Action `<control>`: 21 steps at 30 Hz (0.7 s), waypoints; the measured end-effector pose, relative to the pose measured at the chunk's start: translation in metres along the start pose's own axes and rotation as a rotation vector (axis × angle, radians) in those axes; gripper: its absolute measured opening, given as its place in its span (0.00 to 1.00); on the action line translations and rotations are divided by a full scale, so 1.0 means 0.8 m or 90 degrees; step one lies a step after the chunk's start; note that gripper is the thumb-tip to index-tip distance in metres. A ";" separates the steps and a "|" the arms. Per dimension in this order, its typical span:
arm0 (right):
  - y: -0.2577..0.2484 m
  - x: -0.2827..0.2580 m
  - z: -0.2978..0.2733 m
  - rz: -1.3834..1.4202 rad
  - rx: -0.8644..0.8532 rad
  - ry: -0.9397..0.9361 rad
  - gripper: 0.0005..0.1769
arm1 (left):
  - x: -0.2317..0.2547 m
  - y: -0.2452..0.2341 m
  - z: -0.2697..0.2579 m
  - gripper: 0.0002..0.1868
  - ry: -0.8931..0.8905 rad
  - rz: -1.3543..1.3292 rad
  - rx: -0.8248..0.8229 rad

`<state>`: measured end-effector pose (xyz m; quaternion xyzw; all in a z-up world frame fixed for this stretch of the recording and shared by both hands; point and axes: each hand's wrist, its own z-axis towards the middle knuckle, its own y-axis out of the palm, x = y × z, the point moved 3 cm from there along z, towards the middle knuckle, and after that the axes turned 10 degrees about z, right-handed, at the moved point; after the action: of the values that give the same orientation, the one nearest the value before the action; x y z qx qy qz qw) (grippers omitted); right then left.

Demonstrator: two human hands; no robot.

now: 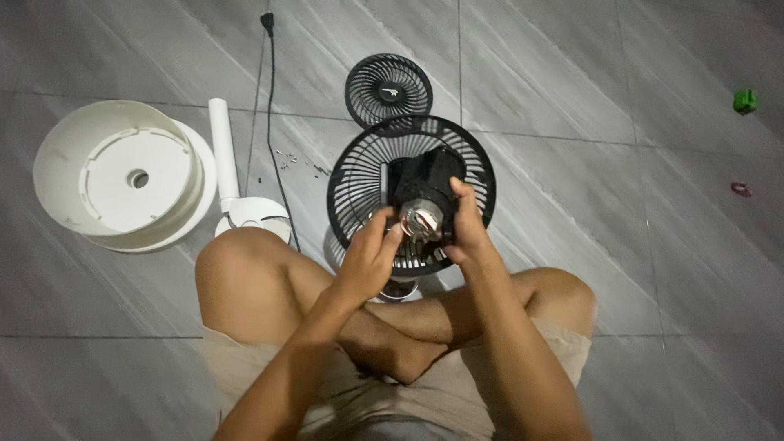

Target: The person disassembles a small electric fan by removing the front grille, unscrewing the motor housing, and detaching the fan blade and rear grille. Screws and components are placed on the floor as the fan is taken apart.

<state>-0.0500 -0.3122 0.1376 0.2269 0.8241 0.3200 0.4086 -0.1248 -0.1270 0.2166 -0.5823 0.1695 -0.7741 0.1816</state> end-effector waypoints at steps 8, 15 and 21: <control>0.024 -0.006 0.000 0.002 0.104 -0.020 0.34 | -0.014 0.001 -0.004 0.13 0.009 0.026 -0.064; 0.026 -0.015 0.006 -0.129 0.126 0.000 0.22 | -0.025 0.002 -0.009 0.13 0.016 0.075 -0.072; 0.048 -0.022 -0.011 -0.195 0.114 -0.016 0.22 | -0.031 0.001 -0.018 0.12 0.022 0.177 -0.010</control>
<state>-0.0428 -0.3003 0.1783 0.1380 0.8691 0.1760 0.4411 -0.1325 -0.1151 0.1913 -0.5411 0.2576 -0.7500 0.2798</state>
